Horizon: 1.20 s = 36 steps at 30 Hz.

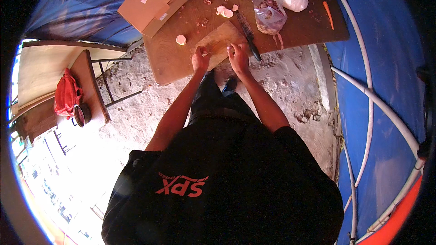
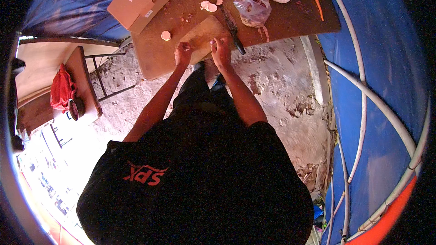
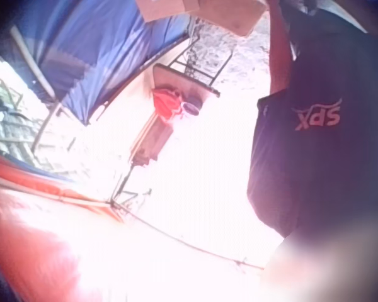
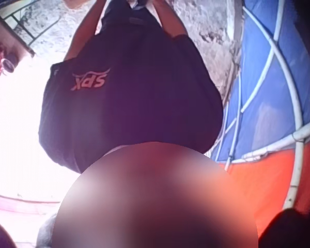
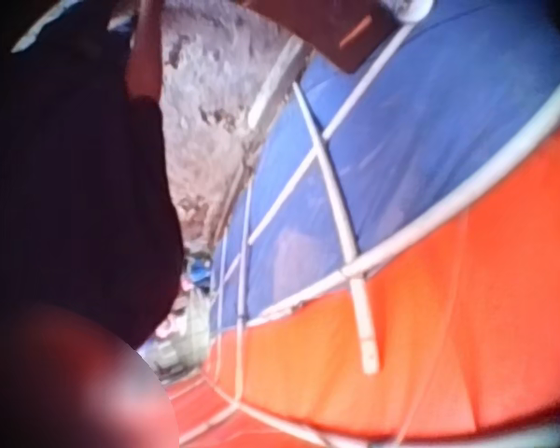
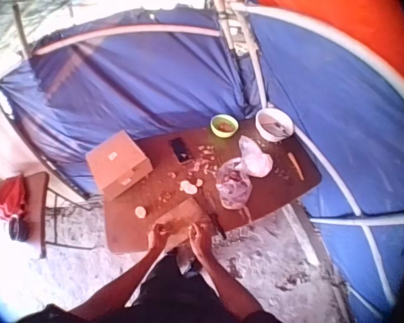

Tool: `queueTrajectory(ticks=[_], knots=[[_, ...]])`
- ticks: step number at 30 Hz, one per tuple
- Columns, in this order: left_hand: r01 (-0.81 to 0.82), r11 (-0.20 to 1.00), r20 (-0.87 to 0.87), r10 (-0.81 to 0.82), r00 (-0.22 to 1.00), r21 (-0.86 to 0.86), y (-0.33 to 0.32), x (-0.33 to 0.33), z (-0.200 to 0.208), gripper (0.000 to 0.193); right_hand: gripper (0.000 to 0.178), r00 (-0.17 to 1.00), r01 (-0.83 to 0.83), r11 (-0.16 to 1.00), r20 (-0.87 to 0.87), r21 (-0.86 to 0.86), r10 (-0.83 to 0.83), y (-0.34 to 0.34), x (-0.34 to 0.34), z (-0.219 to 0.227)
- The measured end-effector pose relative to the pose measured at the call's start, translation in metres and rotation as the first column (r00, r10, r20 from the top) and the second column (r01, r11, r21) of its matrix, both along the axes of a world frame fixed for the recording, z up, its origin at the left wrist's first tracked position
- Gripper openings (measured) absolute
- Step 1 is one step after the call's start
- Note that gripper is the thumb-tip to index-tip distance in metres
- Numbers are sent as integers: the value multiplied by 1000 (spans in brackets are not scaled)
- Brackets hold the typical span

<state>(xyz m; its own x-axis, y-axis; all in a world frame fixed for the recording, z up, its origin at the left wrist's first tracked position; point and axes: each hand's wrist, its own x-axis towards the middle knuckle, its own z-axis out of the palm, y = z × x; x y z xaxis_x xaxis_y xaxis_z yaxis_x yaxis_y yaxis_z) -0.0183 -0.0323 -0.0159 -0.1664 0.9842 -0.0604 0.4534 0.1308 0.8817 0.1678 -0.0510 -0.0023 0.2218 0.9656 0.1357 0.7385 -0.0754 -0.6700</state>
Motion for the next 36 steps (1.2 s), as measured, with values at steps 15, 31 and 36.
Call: queueTrajectory(ticks=[15,31,36], knots=[[182,983,708,-139,692,15,4,11,174,35,18,798,-112,958,-551,263,245,15,-11,169],[284,887,574,-455,681,366,-9,-25,365,37,35,923,-121,815,-239,566,303,-26,-65,350],[305,887,490,-449,747,347,-16,-41,369,39,33,922,-87,840,-275,535,271,-39,-81,355]])
